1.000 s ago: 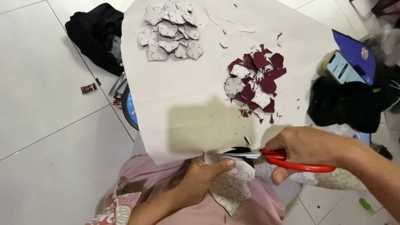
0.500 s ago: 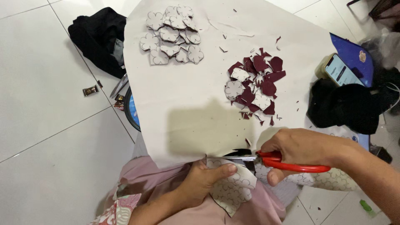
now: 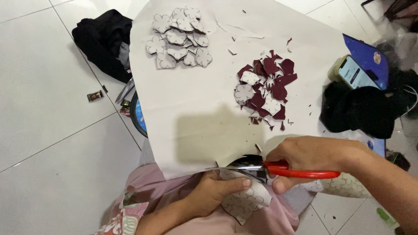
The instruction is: The person cuts out flower-shaped pieces from layered fabric using red-handled scissors, following drawn outlines on the material. They trim around each petal shape, set finished cut pieces on the table with a pile of completed cutouts, and continue cutting more shapes from the remaining fabric sheet.
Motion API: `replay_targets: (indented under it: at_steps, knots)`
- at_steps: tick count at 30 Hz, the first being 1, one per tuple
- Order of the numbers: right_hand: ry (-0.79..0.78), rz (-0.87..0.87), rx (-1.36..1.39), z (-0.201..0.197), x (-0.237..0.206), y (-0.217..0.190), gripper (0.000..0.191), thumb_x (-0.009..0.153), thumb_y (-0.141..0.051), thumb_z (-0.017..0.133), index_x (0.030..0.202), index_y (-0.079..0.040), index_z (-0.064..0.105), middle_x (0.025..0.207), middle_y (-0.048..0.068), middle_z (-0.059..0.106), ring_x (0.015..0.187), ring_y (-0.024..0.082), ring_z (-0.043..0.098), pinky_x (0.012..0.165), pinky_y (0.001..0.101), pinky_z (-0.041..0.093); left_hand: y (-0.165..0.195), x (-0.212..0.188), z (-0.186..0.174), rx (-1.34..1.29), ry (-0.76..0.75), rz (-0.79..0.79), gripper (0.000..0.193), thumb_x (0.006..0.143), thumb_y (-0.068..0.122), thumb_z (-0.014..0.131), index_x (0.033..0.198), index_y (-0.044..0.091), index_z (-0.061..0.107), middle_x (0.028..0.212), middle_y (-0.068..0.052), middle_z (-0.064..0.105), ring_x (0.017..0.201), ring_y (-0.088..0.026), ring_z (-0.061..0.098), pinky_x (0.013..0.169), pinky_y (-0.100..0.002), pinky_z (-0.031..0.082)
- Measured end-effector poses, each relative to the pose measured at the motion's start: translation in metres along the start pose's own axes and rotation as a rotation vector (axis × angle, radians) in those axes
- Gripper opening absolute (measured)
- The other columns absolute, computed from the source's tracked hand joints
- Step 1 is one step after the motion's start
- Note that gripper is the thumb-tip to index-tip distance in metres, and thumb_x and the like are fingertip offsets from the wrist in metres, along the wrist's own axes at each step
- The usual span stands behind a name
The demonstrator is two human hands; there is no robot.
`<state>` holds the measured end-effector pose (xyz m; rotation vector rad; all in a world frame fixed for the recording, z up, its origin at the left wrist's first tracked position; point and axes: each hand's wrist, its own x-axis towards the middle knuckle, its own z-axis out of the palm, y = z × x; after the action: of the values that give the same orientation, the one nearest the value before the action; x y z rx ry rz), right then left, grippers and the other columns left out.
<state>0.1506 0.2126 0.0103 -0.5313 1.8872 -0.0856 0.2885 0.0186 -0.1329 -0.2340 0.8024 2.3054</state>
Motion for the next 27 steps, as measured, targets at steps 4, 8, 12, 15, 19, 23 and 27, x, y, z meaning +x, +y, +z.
replay_targets:
  at_steps: [4, 8, 12, 15, 19, 23, 27]
  knots:
    - [0.000, -0.016, -0.008, 0.001, 0.005, 0.000, 0.093, 0.042, -0.096, 0.058, 0.070, -0.008, 0.072, 0.051, 0.001, 0.060, 0.048, 0.022, 0.061, 0.049, 0.0399, 0.047, 0.005, -0.003, 0.000, 0.038, -0.035, 0.056, 0.041, 0.086, 0.013, 0.078, 0.122, 0.000, 0.064, 0.105, -0.008, 0.072, 0.095, -0.017, 0.069, 0.086, -0.032, 0.058]
    - [-0.022, -0.132, 0.028, 0.001, 0.006, 0.003, 0.100, 0.054, -0.102, 0.051, 0.073, -0.006, 0.071, 0.056, 0.000, 0.061, 0.053, 0.019, 0.062, 0.051, 0.0385, 0.048, 0.009, -0.008, -0.001, 0.056, -0.052, 0.009, 0.043, 0.087, 0.014, 0.078, 0.125, 0.000, 0.063, 0.106, -0.007, 0.073, 0.097, -0.016, 0.069, 0.086, -0.031, 0.057]
    - [-0.057, -0.226, 0.088, 0.007, 0.005, 0.005, 0.103, 0.061, -0.105, 0.042, 0.081, -0.009, 0.072, 0.066, -0.002, 0.066, 0.064, 0.017, 0.067, 0.056, 0.0392, 0.051, 0.008, -0.008, -0.001, 0.038, -0.079, -0.053, 0.041, 0.089, 0.014, 0.078, 0.124, -0.003, 0.064, 0.107, -0.008, 0.073, 0.099, -0.016, 0.068, 0.088, -0.030, 0.057]
    - [-0.066, -0.123, -0.001, 0.012, 0.009, 0.006, 0.103, 0.056, -0.101, 0.042, 0.080, -0.006, 0.073, 0.066, 0.007, 0.067, 0.062, 0.025, 0.068, 0.057, 0.0446, 0.051, 0.001, -0.005, -0.005, 0.117, 0.005, -0.001, 0.041, 0.083, 0.012, 0.079, 0.120, 0.004, 0.063, 0.101, -0.006, 0.073, 0.092, -0.015, 0.070, 0.083, -0.031, 0.059]
    - [-0.035, -0.134, -0.006, 0.014, 0.010, 0.010, 0.107, 0.056, -0.101, 0.043, 0.084, -0.003, 0.074, 0.070, 0.011, 0.071, 0.064, 0.024, 0.069, 0.059, 0.0427, 0.052, -0.008, -0.008, -0.005, 0.148, -0.127, -0.032, 0.030, 0.085, 0.011, 0.079, 0.110, -0.002, 0.068, 0.097, -0.006, 0.074, 0.087, -0.013, 0.070, 0.079, -0.030, 0.058]
    - [-0.037, -0.320, 0.211, 0.006, -0.018, 0.028, 0.111, 0.061, -0.105, 0.043, 0.103, -0.008, 0.076, 0.081, 0.005, 0.077, 0.070, 0.015, 0.072, 0.060, 0.0343, 0.058, 0.025, -0.022, 0.007, 0.563, -0.242, 0.027, 0.015, 0.086, 0.013, 0.081, 0.088, 0.001, 0.073, 0.082, -0.003, 0.073, 0.075, -0.009, 0.067, 0.070, -0.027, 0.056]
    - [0.073, -0.575, 0.500, -0.004, -0.067, 0.073, 0.099, 0.072, -0.095, 0.050, 0.108, -0.005, 0.074, 0.086, 0.006, 0.077, 0.069, 0.017, 0.071, 0.060, 0.0337, 0.058, 0.116, -0.065, 0.011, 0.777, -0.554, 0.345, 0.021, 0.095, 0.025, 0.077, 0.088, 0.005, 0.074, 0.085, -0.005, 0.074, 0.081, -0.014, 0.073, 0.078, -0.026, 0.058]
